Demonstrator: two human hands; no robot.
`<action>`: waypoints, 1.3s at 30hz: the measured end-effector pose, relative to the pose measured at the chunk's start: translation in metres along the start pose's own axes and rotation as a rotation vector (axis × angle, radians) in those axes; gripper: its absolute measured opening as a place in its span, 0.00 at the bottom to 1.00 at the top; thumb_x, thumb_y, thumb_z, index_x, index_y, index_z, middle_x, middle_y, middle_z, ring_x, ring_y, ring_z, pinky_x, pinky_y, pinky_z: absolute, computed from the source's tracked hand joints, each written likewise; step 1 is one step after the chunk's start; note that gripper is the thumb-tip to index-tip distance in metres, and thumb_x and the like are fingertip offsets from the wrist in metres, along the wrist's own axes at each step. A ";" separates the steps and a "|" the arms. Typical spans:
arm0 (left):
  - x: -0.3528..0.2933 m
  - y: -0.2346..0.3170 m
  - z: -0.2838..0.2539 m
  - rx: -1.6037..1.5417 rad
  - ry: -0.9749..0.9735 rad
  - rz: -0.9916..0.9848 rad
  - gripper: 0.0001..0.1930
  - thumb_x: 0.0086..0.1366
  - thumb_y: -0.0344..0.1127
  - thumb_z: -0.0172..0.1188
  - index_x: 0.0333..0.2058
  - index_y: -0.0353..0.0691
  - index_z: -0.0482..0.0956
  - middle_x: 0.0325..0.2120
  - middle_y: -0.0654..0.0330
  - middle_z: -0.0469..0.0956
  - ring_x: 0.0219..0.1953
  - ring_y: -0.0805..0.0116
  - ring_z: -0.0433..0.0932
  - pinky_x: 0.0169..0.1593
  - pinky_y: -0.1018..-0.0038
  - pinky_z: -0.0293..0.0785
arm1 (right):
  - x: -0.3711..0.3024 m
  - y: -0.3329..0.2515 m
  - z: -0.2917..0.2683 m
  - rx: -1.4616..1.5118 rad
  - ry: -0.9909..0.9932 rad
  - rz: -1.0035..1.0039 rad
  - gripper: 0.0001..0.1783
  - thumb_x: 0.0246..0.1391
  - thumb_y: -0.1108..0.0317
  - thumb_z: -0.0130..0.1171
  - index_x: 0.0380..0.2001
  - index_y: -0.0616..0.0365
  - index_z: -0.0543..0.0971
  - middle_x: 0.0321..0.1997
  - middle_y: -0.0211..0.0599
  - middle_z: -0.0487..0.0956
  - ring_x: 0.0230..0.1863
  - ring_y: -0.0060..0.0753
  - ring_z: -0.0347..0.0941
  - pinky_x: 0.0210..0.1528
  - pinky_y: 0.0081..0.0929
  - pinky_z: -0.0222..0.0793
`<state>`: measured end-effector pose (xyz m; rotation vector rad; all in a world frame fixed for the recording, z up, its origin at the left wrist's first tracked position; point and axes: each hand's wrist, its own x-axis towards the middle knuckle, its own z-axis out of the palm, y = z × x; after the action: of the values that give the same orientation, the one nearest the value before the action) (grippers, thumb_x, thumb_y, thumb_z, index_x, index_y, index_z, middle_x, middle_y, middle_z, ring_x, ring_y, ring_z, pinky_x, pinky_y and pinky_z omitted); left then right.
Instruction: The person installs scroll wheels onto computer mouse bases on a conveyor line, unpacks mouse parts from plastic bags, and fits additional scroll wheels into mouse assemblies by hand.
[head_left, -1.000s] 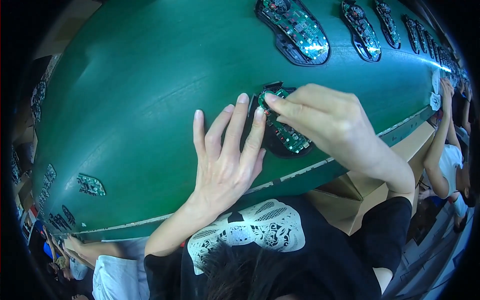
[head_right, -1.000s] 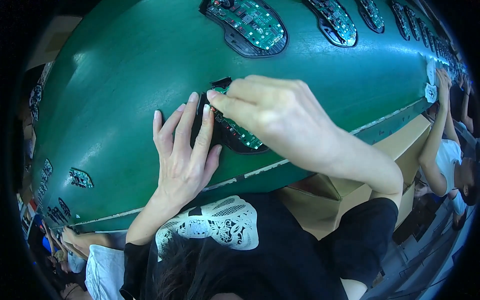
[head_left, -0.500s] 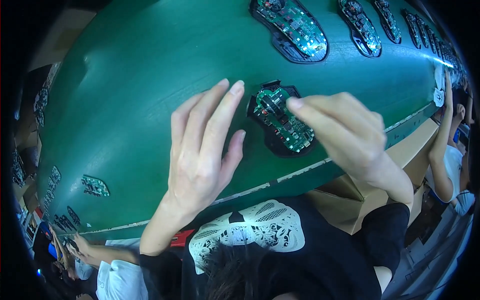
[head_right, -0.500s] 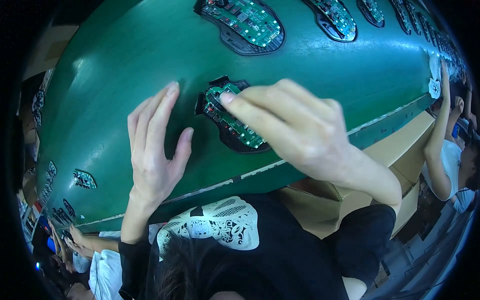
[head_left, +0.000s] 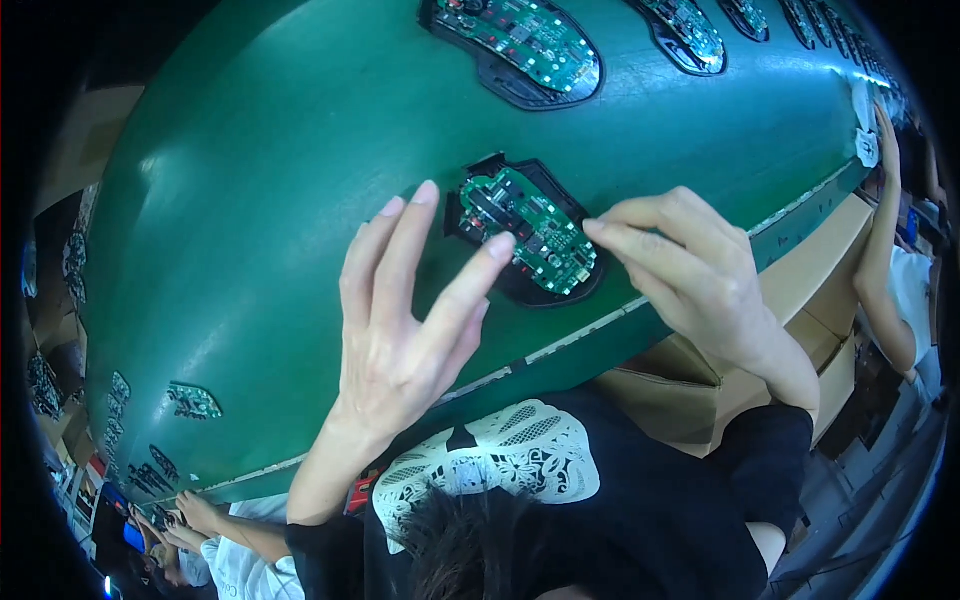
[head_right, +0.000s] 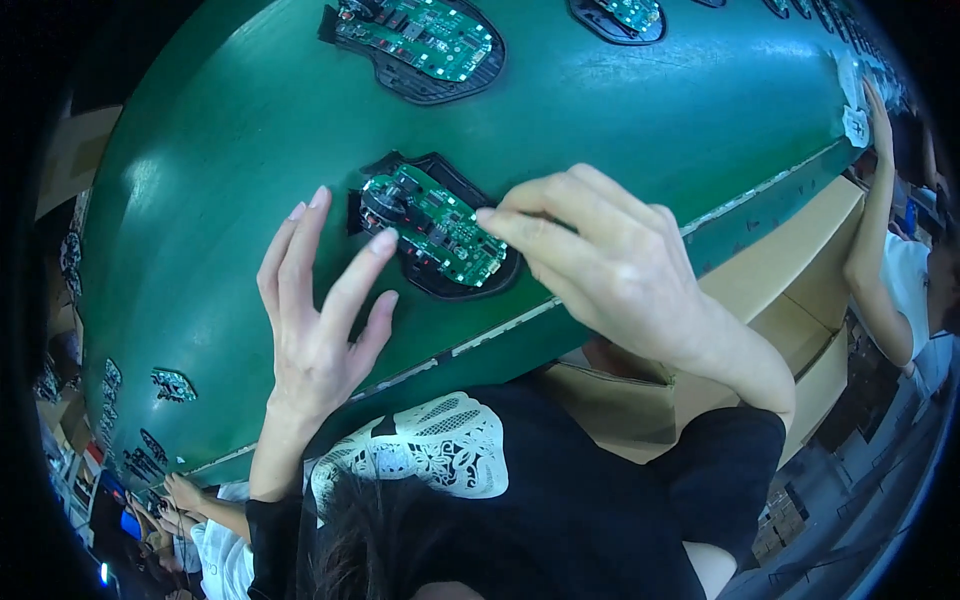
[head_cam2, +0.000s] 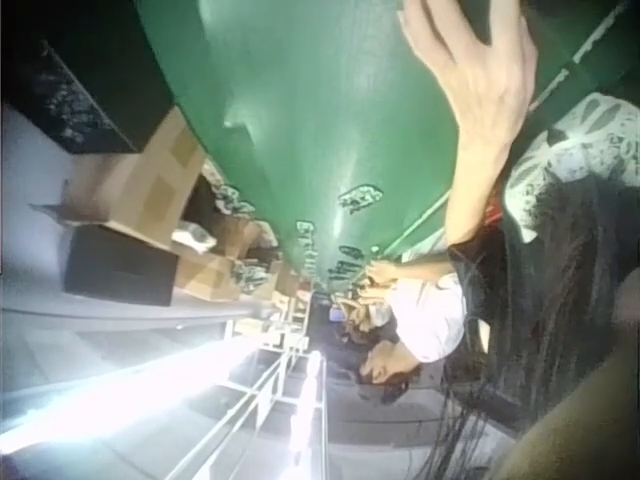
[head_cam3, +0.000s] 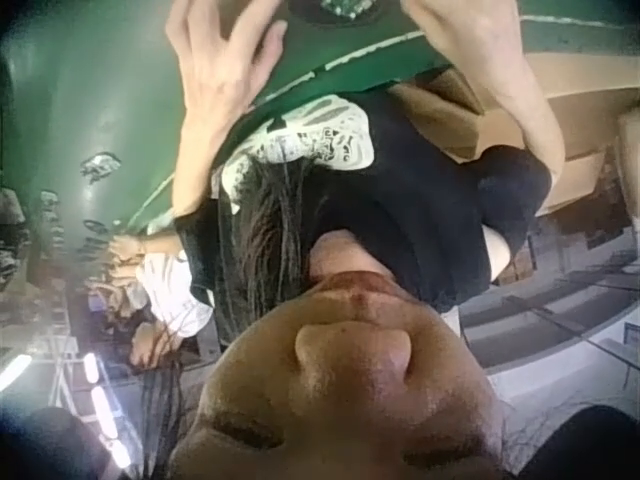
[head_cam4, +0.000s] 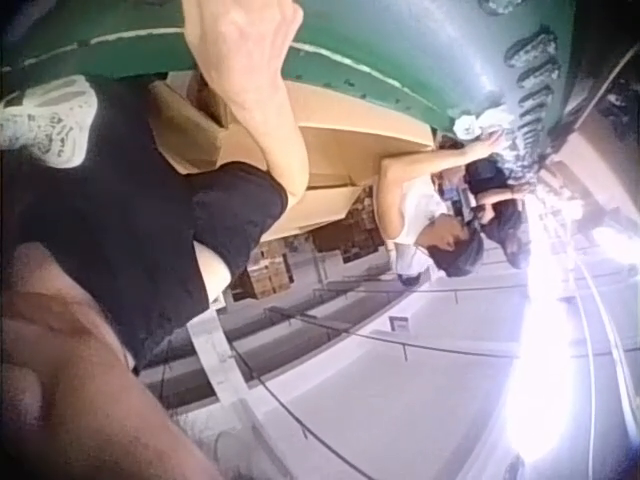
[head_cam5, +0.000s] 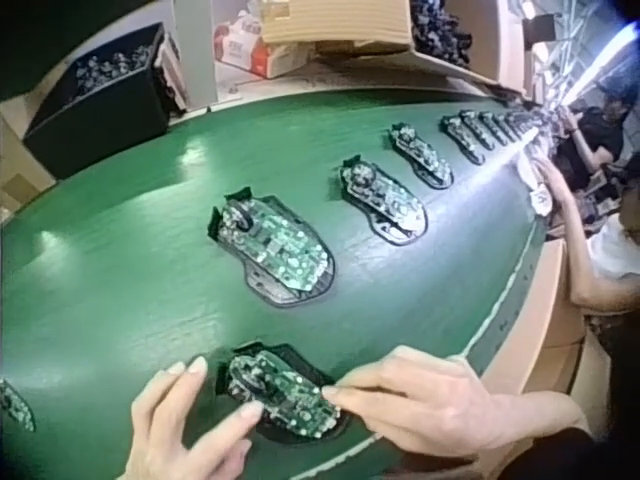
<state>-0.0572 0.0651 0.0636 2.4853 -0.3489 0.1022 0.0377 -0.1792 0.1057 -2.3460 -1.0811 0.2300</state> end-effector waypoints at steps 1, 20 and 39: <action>0.001 0.001 0.002 0.014 -0.008 0.012 0.36 0.44 0.24 0.70 0.55 0.57 0.80 0.62 0.44 0.66 0.61 0.44 0.66 0.61 0.55 0.69 | -0.004 0.000 0.003 -0.017 0.025 -0.046 0.19 0.37 0.80 0.67 0.38 0.60 0.83 0.34 0.32 0.79 0.31 0.30 0.75 0.25 0.26 0.74; -0.008 0.005 0.009 0.138 -0.071 -0.022 0.34 0.49 0.40 0.72 0.58 0.65 0.74 0.66 0.45 0.61 0.67 0.49 0.60 0.65 0.46 0.60 | 0.049 -0.025 0.041 -0.370 0.045 -0.238 0.29 0.40 0.74 0.59 0.52 0.57 0.80 0.55 0.38 0.78 0.51 0.38 0.76 0.46 0.29 0.78; 0.038 0.034 0.017 0.073 -0.184 0.067 0.39 0.44 0.53 0.75 0.59 0.72 0.75 0.70 0.44 0.51 0.68 0.39 0.53 0.65 0.42 0.56 | -0.014 0.009 -0.014 -0.114 0.141 0.094 0.18 0.40 0.84 0.66 0.38 0.58 0.84 0.37 0.35 0.81 0.35 0.37 0.76 0.33 0.31 0.74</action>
<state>-0.0302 0.0204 0.0750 2.5618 -0.5148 -0.0888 0.0394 -0.2002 0.1116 -2.4760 -0.9404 0.0374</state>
